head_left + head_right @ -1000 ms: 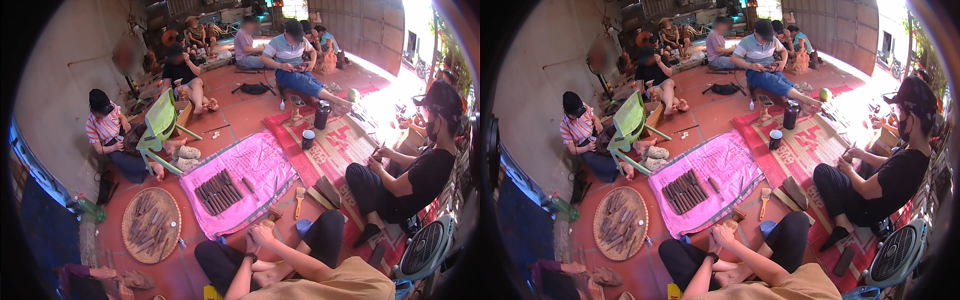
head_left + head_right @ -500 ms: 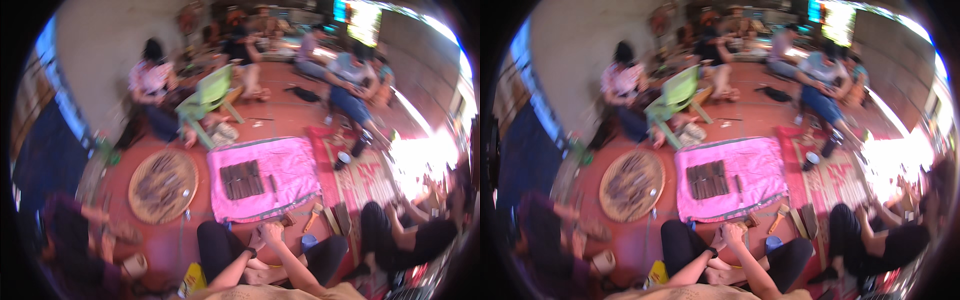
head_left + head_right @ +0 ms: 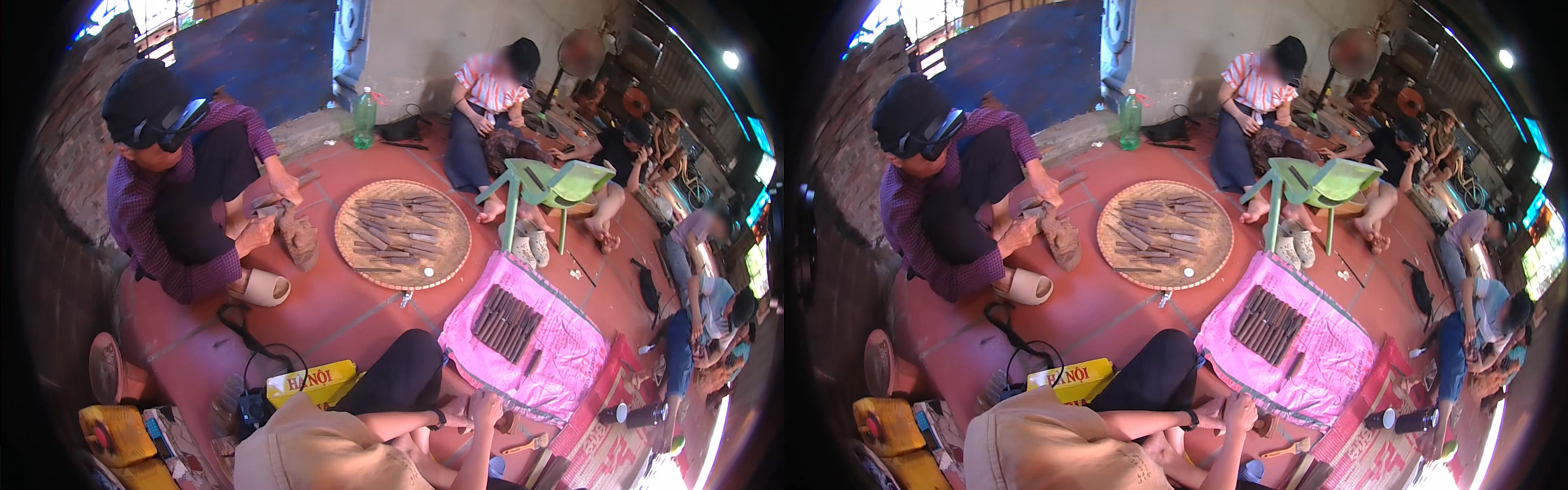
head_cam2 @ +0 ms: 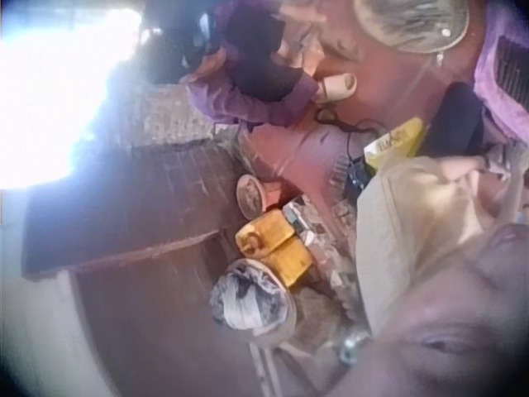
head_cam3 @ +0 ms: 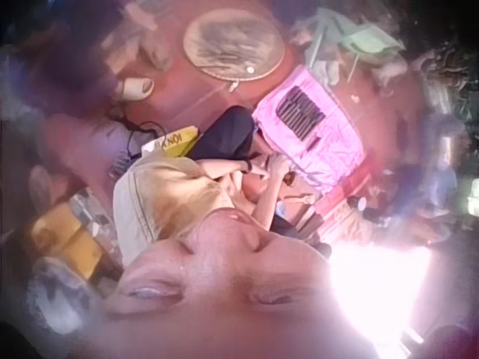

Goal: The person sits on the floor and carves a small wooden block using a handheld tool. They repeatedly shape the block, occasionally rotating it to access different sides. Finished or partially finished wooden pieces are placed on a nearby pink mat.

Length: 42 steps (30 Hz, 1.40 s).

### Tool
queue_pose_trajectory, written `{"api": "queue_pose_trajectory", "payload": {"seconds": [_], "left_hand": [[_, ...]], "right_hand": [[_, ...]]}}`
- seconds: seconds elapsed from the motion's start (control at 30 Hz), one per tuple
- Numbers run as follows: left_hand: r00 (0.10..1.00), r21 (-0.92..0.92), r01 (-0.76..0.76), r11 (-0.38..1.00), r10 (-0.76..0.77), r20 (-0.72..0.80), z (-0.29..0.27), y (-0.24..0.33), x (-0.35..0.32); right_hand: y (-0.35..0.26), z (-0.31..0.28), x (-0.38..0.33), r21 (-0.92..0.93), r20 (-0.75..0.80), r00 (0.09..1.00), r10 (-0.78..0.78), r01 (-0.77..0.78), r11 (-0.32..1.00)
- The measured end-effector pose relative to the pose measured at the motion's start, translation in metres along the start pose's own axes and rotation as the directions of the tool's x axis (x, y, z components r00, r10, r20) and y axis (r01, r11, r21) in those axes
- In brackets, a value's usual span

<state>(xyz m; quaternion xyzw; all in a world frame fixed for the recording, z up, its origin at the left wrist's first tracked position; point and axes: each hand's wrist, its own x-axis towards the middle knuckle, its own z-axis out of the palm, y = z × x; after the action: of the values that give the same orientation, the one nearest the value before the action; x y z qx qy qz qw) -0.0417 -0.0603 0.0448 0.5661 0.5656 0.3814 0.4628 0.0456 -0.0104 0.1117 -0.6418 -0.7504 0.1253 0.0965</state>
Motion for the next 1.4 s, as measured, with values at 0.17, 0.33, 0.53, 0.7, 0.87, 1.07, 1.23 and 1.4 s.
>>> {"api": "queue_pose_trajectory", "payload": {"seconds": [0.17,0.33,0.53,0.7,0.87,1.07,1.23,1.4], "left_hand": [[0.998,-0.073,0.059,0.996,-0.058,0.017,-0.024,0.042,-0.017],[0.986,-0.06,0.106,0.993,-0.098,0.133,-0.028,0.041,-0.012],[0.985,-0.164,-0.147,0.975,0.16,0.068,-0.004,0.012,-0.003],[0.995,0.263,-0.084,0.961,0.067,0.073,0.019,-0.039,0.013],[0.996,0.107,-0.059,0.992,0.052,0.068,0.016,-0.043,0.013],[0.994,0.089,-0.11,0.99,0.109,0.011,0.015,-0.023,0.007],[0.997,-0.07,0.013,0.997,-0.008,0.071,0.01,-0.007,0.005],[0.991,-0.149,0.026,0.988,-0.006,0.134,0.025,-0.069,0.031]], "right_hand": [[0.009,0.001,0.009,-0.045,0.04,0.996,-0.082,0.084,0.995],[-0.013,-0.018,-0.008,-0.024,0.006,1.0,-0.024,0.024,0.999],[0.007,0.003,0.011,-0.029,0.19,0.974,0.121,-0.117,0.993],[-0.006,-0.004,-0.004,-0.043,0.095,0.992,0.08,-0.077,0.996],[-0.003,0.0,-0.021,0.086,-0.145,0.989,0.011,0.002,0.996],[0.007,0.006,-0.023,0.154,-0.202,0.978,0.058,-0.027,0.988],[0.011,0.011,-0.024,0.159,-0.215,0.975,0.051,-0.017,0.987],[0.003,0.014,-0.017,0.121,-0.216,0.976,0.028,-0.001,0.993]]}}
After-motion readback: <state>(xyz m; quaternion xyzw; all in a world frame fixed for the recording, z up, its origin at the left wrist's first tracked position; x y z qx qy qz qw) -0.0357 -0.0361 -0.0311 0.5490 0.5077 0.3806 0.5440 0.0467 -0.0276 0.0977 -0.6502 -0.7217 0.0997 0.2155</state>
